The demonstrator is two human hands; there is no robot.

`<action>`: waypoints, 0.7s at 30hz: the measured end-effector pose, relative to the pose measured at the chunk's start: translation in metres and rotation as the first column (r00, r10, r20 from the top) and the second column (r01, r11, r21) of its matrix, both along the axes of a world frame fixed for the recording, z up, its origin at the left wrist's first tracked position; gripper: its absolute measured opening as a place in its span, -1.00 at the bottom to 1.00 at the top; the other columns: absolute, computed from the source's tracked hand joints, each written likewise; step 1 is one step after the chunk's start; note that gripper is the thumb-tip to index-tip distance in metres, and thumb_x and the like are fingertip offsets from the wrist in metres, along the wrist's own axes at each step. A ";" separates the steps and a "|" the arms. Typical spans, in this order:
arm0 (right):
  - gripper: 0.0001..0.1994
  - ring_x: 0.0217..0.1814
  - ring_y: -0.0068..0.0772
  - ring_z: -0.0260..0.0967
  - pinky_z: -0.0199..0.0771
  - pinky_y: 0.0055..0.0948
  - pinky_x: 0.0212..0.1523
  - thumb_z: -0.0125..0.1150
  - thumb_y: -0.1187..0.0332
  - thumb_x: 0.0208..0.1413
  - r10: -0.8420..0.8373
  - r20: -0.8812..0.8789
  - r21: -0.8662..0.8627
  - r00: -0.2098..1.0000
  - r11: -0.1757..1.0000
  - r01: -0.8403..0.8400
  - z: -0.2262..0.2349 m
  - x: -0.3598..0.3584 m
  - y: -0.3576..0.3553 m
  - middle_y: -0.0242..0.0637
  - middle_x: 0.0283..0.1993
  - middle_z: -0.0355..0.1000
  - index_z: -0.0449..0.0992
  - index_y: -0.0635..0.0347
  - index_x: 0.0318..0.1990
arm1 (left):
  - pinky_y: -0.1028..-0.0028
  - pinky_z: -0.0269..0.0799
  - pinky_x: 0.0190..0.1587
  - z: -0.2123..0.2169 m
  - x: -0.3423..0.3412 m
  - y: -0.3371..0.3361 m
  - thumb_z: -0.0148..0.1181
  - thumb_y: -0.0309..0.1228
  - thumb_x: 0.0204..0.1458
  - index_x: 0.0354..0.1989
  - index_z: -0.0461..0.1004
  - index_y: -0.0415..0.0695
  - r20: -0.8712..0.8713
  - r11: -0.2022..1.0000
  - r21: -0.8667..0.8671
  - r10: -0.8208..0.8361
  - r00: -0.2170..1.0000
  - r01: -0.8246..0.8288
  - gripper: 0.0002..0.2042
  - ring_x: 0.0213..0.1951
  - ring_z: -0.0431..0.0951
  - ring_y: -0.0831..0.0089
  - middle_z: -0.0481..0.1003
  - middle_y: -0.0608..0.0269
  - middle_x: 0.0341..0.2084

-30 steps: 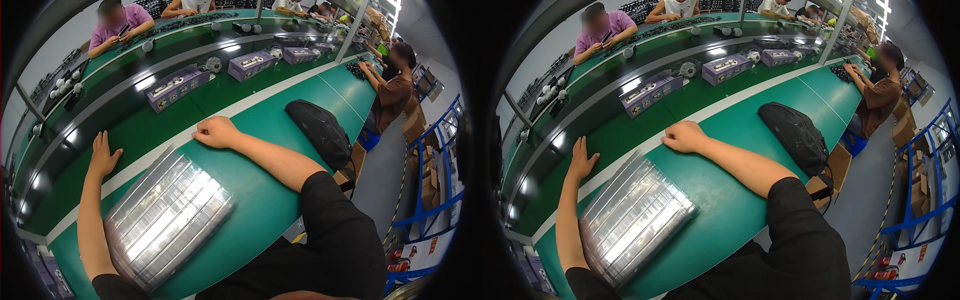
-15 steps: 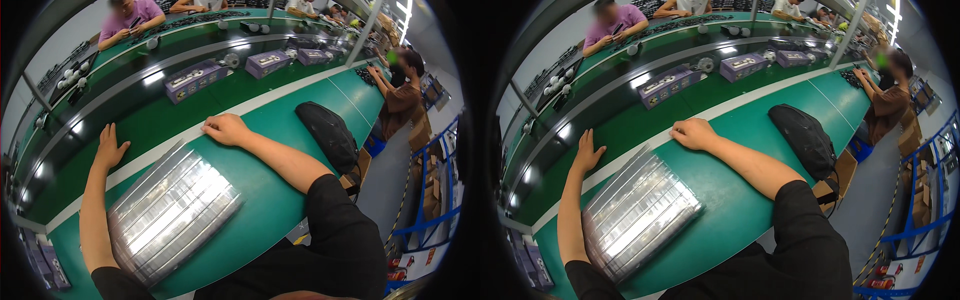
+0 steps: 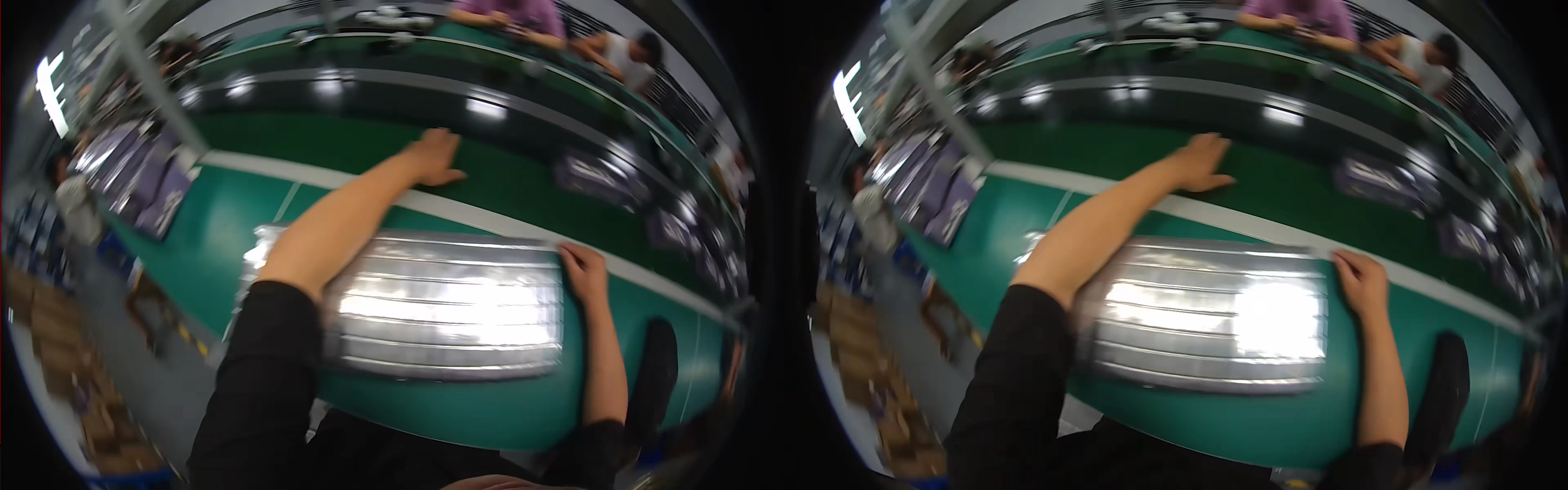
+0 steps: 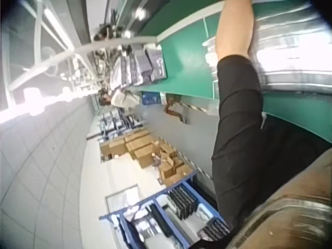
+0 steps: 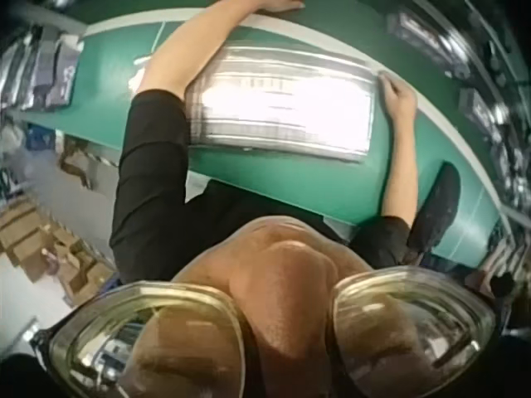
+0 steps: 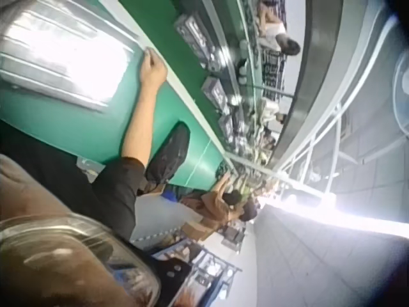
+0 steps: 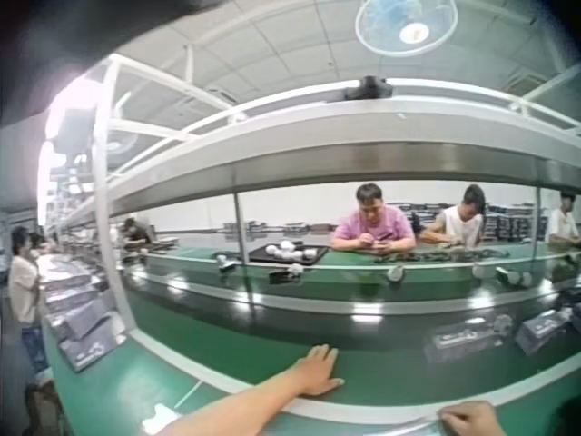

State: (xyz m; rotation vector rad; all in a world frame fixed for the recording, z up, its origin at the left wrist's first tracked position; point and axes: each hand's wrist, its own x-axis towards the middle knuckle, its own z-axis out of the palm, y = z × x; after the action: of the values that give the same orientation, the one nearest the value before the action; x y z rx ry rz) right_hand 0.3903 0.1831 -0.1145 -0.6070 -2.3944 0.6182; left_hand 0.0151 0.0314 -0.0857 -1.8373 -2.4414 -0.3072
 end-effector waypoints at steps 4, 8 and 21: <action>-0.81 -0.32 -0.31 0.52 0.46 -0.42 -0.24 0.24 0.34 0.11 0.009 -0.074 -0.038 0.997 0.999 -0.012 0.008 0.009 0.000 -0.07 -0.36 0.55 0.60 0.33 -0.30 | 0.02 0.03 0.32 0.008 0.013 0.012 0.10 0.13 0.04 0.35 0.01 -0.27 0.042 0.991 -0.131 0.046 0.998 -0.040 -0.14 0.36 -0.02 -0.08 0.03 -0.21 0.31; -0.78 -0.50 -0.47 0.33 0.29 -0.45 -0.42 0.21 0.33 0.15 -0.019 0.064 -0.090 0.998 0.996 0.024 -0.002 0.019 0.021 -0.17 -0.55 0.44 0.56 0.37 -0.38 | -0.03 0.00 0.31 0.003 0.015 0.014 0.06 0.14 0.06 0.38 -0.04 -0.25 0.018 0.988 -0.137 0.077 0.997 -0.073 -0.12 0.41 -0.13 -0.06 -0.06 -0.20 0.36; -0.73 -0.56 -0.70 0.02 0.00 -0.55 -0.54 0.18 0.34 0.18 0.002 -0.017 -0.141 1.000 0.990 -0.004 0.004 0.007 0.008 -0.46 -0.66 0.17 0.45 0.37 -0.48 | -0.07 0.02 0.29 0.003 0.014 0.011 0.08 0.16 0.03 0.39 -0.05 -0.22 0.100 0.988 -0.146 0.070 0.993 -0.055 -0.10 0.41 -0.15 -0.08 -0.09 -0.20 0.38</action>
State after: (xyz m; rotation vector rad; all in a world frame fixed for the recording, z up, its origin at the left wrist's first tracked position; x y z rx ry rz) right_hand 0.3974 0.1910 -0.1106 -0.6552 -2.3506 0.7967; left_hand 0.0289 0.0429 -0.0827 -1.8381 -2.6506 -0.2349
